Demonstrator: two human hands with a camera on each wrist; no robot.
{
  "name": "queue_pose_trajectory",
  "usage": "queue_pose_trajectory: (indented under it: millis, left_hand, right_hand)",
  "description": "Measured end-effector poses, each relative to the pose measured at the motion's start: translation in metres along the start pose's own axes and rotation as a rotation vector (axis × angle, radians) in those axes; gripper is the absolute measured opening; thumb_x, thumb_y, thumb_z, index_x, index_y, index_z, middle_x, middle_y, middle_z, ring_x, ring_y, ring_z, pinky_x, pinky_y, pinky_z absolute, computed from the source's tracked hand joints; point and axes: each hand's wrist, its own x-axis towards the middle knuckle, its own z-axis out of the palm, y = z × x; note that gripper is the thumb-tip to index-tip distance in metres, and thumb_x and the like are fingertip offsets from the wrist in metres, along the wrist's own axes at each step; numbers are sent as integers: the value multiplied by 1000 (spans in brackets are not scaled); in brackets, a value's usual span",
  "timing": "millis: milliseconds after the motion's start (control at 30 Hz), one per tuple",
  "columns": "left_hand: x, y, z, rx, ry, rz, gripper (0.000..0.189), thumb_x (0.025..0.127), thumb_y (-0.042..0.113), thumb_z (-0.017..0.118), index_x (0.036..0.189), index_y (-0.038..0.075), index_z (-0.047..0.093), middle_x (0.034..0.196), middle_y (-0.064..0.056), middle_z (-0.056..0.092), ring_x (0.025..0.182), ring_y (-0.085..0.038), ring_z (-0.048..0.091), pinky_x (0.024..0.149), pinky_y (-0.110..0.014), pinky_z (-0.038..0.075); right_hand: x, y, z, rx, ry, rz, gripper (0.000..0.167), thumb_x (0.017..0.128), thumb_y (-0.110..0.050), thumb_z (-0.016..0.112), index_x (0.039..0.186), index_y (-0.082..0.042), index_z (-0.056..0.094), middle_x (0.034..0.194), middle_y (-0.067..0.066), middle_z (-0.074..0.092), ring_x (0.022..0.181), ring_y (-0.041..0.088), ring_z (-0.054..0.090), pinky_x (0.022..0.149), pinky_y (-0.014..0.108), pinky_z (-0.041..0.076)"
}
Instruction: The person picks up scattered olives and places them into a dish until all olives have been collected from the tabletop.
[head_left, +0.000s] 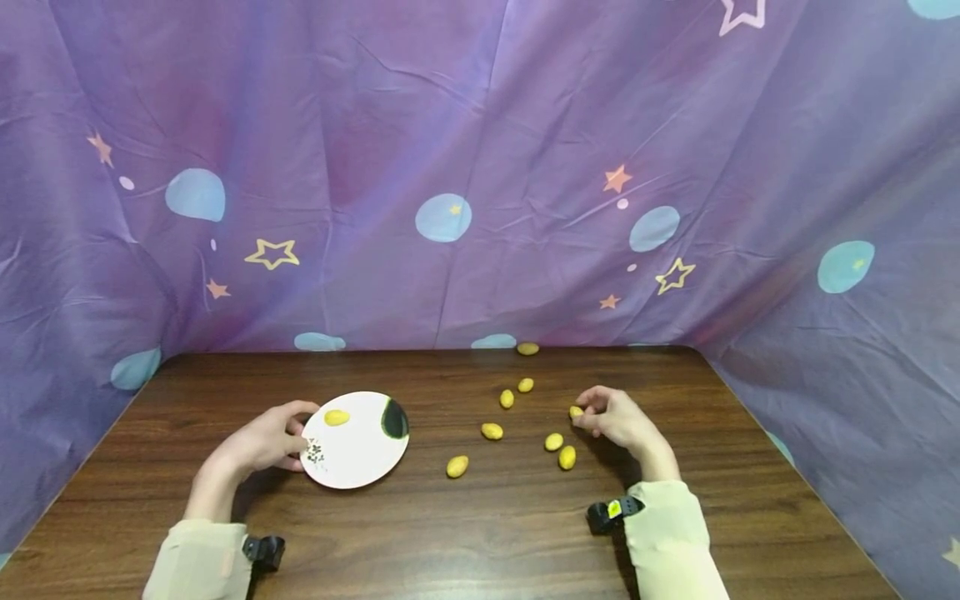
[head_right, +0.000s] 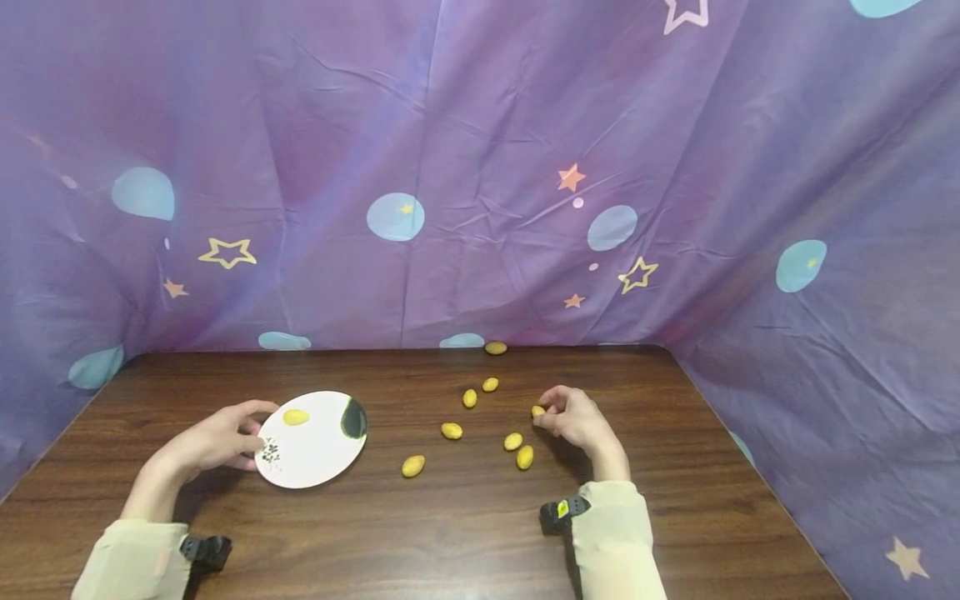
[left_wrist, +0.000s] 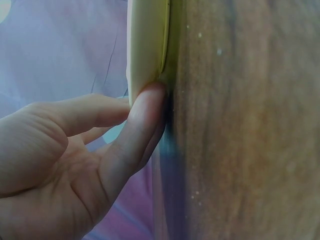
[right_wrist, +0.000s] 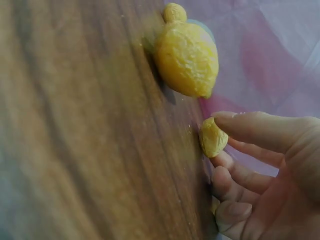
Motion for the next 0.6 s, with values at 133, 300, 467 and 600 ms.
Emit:
queue_pose_trajectory:
  millis: [133,300,467,600]
  left_hand:
    - [0,0,0,-11,-3,2,57,80,-16,52,135,-13,37,91,-21,48,69,-22,59,59,-33,60]
    - [0,0,0,-18,-5,6,57,80,-16,51,135,-14,36,91,-22,48,69,-22,58,58,-33,59]
    - [0,0,0,-19,-6,10,56,80,-16,51,135,-14,37,91,-22,48,69,-22,59,59,-33,60]
    - [-1,0,0,-14,-4,4,56,81,-16,51,135,-14,37,92,-22,49,69,-22,59,58,-33,59]
  right_hand:
    - [1,-1,3,-67,2,-4,27,77,0,73,100,7,60,70,3,57,57,14,52,50,23,44]
    - [2,-3,5,-140,4,-19,24,74,0,72,95,4,61,67,2,56,56,13,51,49,23,40]
    - [2,-3,7,-190,20,-19,24,72,-2,73,93,1,62,68,2,58,56,12,52,49,25,41]
    - [2,-5,8,-220,26,-15,23,72,-3,73,93,0,63,68,2,60,57,12,53,50,26,41]
